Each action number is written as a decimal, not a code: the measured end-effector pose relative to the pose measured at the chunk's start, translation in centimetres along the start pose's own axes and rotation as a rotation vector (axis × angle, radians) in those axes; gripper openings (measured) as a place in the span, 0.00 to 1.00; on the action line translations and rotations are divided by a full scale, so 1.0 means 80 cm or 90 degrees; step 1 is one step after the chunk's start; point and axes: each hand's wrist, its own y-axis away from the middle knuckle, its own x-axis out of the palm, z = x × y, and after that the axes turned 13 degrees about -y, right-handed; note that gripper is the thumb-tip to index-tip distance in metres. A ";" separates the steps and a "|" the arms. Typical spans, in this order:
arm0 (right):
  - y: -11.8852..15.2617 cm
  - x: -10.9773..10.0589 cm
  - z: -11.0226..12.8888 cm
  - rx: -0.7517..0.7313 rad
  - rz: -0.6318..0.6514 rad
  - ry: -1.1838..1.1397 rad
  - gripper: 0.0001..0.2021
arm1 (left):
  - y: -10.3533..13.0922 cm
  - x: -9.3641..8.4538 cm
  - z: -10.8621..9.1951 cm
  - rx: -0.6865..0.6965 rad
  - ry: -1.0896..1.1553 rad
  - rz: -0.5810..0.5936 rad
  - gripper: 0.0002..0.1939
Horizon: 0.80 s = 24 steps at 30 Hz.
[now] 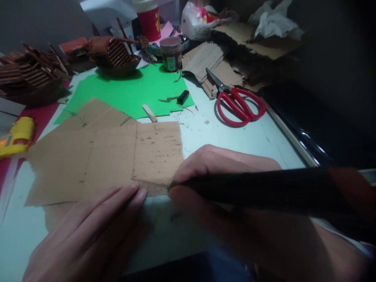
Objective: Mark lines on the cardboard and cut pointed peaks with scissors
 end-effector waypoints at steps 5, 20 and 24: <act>0.012 -0.007 -0.003 0.011 -0.045 -0.003 0.03 | -0.002 -0.003 0.004 0.108 -0.024 -0.029 0.32; 0.032 -0.017 0.003 0.034 -0.093 -0.025 0.07 | -0.012 -0.005 0.013 0.153 -0.092 -0.001 0.32; 0.033 -0.020 0.001 0.024 -0.123 -0.013 0.05 | -0.015 -0.008 0.013 0.196 -0.093 -0.005 0.33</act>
